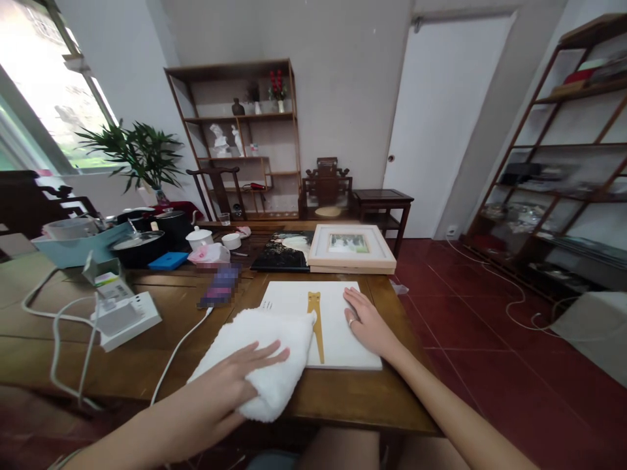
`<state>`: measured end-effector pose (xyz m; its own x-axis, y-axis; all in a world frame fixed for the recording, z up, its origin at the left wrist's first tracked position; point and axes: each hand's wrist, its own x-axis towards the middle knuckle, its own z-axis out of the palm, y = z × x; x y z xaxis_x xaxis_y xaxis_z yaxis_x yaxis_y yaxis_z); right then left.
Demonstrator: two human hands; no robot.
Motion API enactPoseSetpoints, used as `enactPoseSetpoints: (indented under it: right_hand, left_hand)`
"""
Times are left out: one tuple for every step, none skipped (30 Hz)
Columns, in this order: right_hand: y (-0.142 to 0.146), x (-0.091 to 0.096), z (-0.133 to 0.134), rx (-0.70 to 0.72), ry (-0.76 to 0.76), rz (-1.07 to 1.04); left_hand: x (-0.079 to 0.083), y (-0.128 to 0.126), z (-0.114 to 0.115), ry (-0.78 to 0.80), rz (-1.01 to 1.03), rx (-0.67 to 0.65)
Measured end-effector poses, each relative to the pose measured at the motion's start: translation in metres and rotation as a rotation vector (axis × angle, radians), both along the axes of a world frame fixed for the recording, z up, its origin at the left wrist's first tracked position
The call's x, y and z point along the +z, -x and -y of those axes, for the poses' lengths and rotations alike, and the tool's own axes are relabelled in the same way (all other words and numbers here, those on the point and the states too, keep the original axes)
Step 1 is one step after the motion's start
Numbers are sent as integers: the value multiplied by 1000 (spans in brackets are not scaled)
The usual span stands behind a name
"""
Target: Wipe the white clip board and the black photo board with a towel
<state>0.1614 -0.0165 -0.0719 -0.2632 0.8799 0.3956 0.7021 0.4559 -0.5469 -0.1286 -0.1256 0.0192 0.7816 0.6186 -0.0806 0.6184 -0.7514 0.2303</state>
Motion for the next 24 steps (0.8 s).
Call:
enactPoseSetpoints:
  right_hand:
    - [0, 0, 0, 0, -3, -2]
    - [0, 0, 0, 0, -5, -4]
    - [0, 0, 0, 0, -6, -6]
    - [0, 0, 0, 1, -7, -9]
    - [0, 0, 0, 3, -8, -11]
    - [0, 0, 0, 4, -9, -12]
    - [0, 1, 0, 5, -10, -11]
    - [0, 1, 0, 4, -11, -8]
    - [0, 1, 1, 3, -11, -3]
    - [0, 1, 1, 1, -11, 2]
    - [0, 1, 1, -1, -10, 5]
    - [0, 1, 1, -3, -8, 7]
    - [0, 1, 1, -1, -6, 6]
    - [0, 1, 1, 1, -4, 2]
    - [-1, 1, 1, 5, -1, -4]
    - [-1, 1, 1, 8, 1, -11]
    - [-1, 0, 0, 12, 1, -19]
    - [-1, 0, 0, 16, 0, -26]
    - [-1, -1, 0, 18, -1, -33]
    - [-1, -1, 0, 19, -3, -39]
    - [-1, -1, 0, 20, -4, -44]
    - [-1, -1, 0, 19, -6, -50]
    - [-1, -1, 0, 18, -6, -54]
    - [-1, 0, 0, 18, -5, -56]
  left_hand:
    - [-1, 1, -2, 2, 22, 13]
    - [-3, 1, -7, -2, 51, 34]
    - [-6, 1, -13, -15, 88, 62]
    - [-9, 0, -22, -32, 123, 95]
    - [-11, -1, -32, -49, 151, 127]
    - [-14, -2, -43, -67, 169, 150]
    - [-15, -3, -54, -81, 173, 157]
    - [-17, -4, -66, -95, 166, 151]
    - [-18, -4, -77, -108, 153, 140]
    - [-19, -5, -87, -120, 134, 130]
    - [-19, -5, -96, -131, 113, 124]
    - [-19, -5, -105, -142, 87, 124]
    - [-19, -5, -112, -154, 60, 130]
    - [-19, -5, -118, -172, 33, 136]
    - [-18, -6, -122, -196, 4, 138]
    - [-17, -6, -126, -225, -23, 136]
    - [-17, -6, -129, -256, -47, 134]
    - [-16, -6, -132, -283, -66, 132]
    - [-15, -6, -135, -303, -81, 128]
    - [-14, -5, -137, -315, -91, 126]
    - [-14, -5, -140, -321, -96, 126]
    - [-13, -4, -142, -324, -97, 126]
    - [-13, -4, -143, -325, -99, 127]
    - [-13, -3, -142, -328, -101, 129]
